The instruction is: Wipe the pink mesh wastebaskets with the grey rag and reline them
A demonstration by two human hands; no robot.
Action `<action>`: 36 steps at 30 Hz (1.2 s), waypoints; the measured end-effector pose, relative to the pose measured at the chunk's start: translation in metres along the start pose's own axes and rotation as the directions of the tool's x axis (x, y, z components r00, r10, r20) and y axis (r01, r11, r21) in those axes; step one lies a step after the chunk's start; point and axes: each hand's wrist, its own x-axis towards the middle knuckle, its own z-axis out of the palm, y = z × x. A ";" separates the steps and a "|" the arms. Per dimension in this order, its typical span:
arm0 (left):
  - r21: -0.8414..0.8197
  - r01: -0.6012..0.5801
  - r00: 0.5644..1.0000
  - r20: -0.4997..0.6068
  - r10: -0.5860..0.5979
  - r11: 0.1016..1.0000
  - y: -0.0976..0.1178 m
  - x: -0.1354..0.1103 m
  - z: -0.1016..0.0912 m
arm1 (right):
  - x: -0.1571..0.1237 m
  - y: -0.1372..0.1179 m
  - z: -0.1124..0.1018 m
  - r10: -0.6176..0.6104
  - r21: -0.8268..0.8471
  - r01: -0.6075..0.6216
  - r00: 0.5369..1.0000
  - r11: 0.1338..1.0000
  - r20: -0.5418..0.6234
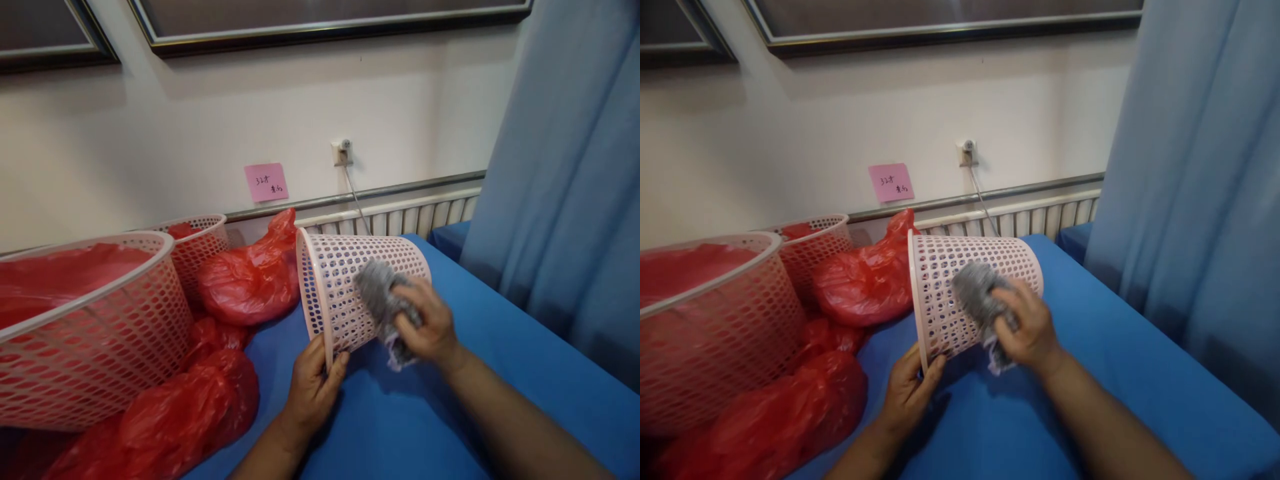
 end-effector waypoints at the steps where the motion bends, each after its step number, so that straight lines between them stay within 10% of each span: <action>1: 0.026 -0.013 1.000 0.027 0.013 1.000 -0.001 -0.001 0.000 | 0.002 0.018 -0.002 0.160 -0.029 -0.164 0.982 0.986 -0.103; 6: 0.163 -0.127 0.986 0.132 0.106 0.978 -0.005 -0.005 0.004 | 0.010 0.095 -0.014 0.795 0.099 -0.816 0.515 0.569 -0.321; 8: 0.204 -0.149 0.981 0.152 0.119 0.968 -0.007 -0.005 0.006 | 0.010 0.102 -0.013 0.839 0.137 -0.847 0.461 0.513 -0.289; 12: 0.305 -0.160 0.966 0.246 0.084 0.939 -0.011 -0.005 0.012 | 0.009 0.066 -0.007 0.633 0.033 -0.644 0.739 0.764 -0.229; 14: 0.346 -0.157 0.955 0.292 0.053 0.925 -0.013 -0.006 0.015 | 0.007 0.033 -0.007 0.382 -0.025 -0.387 0.918 0.922 -0.109; 16: 0.372 -0.150 0.949 0.316 0.027 0.916 -0.014 -0.007 0.018 | 0.004 -0.002 -0.009 0.072 -0.007 -0.072 0.996 0.997 0.048; 19: 0.391 -0.142 0.948 0.319 0.011 0.909 -0.015 -0.009 0.020 | -0.001 -0.039 -0.012 -0.245 0.063 0.238 0.954 0.969 0.173; 22: 0.391 -0.136 0.949 0.315 0.007 0.910 -0.016 -0.008 0.019 | -0.002 -0.044 -0.008 -0.253 0.041 0.250 0.955 0.967 0.155; 26: 0.422 -0.133 0.945 0.325 -0.012 0.897 -0.020 -0.007 0.019 | 0.005 0.008 -0.005 0.115 -0.129 -0.119 0.993 0.985 -0.035; 32: 0.447 -0.152 0.923 0.384 -0.035 0.882 -0.024 -0.008 0.023 | 0.014 0.093 -0.021 0.679 -0.218 -0.709 0.705 0.671 -0.203; 36: 0.466 -0.149 0.913 0.404 -0.061 0.872 -0.026 -0.008 0.023 | 0.014 0.062 -0.019 0.473 -0.127 -0.490 0.870 0.863 -0.139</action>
